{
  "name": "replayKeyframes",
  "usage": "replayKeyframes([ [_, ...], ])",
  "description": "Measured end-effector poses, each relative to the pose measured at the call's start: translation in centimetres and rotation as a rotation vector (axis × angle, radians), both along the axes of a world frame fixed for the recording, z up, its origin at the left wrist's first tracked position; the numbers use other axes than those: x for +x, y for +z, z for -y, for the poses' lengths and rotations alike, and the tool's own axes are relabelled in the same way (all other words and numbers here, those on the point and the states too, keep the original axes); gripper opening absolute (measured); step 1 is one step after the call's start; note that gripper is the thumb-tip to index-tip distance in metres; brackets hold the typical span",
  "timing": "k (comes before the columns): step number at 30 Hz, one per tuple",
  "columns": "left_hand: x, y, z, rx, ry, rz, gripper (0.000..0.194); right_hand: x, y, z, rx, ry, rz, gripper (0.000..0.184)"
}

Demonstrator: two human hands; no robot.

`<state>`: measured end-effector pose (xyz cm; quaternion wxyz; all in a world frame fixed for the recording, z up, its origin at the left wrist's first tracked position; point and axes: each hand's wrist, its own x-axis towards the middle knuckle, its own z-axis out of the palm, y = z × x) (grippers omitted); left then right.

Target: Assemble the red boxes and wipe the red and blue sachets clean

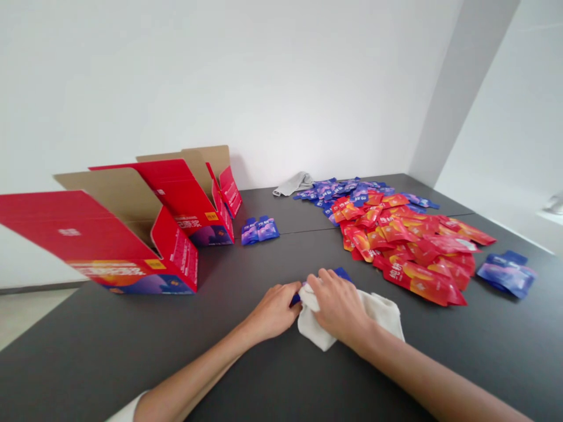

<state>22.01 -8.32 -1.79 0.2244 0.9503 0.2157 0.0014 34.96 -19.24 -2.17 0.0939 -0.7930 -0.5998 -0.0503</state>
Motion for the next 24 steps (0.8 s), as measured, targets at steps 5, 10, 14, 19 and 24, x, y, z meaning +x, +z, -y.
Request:
replayKeyframes([
  [5,0.03,-0.08,0.03,0.009,0.022,-0.019,0.012,0.53,0.18,-0.13,0.030,-0.239,0.029,0.025],
  [10,-0.08,-0.28,0.04,-0.002,-0.006,0.009,0.010,0.22,0.03,0.05,0.003,0.041,-0.012,0.029],
  [14,-0.13,-0.45,0.10,0.001,0.024,0.007,0.011,1.02,0.03,-0.05,0.016,-0.248,0.044,0.025],
  [19,-0.27,-0.64,0.04,0.004,0.009,0.027,0.011,0.49,-0.03,0.10,-0.014,0.043,-0.007,0.033],
  [24,-0.23,-0.43,0.07,0.010,0.026,-0.012,0.012,1.09,0.14,0.04,0.002,-0.247,0.039,0.024],
])
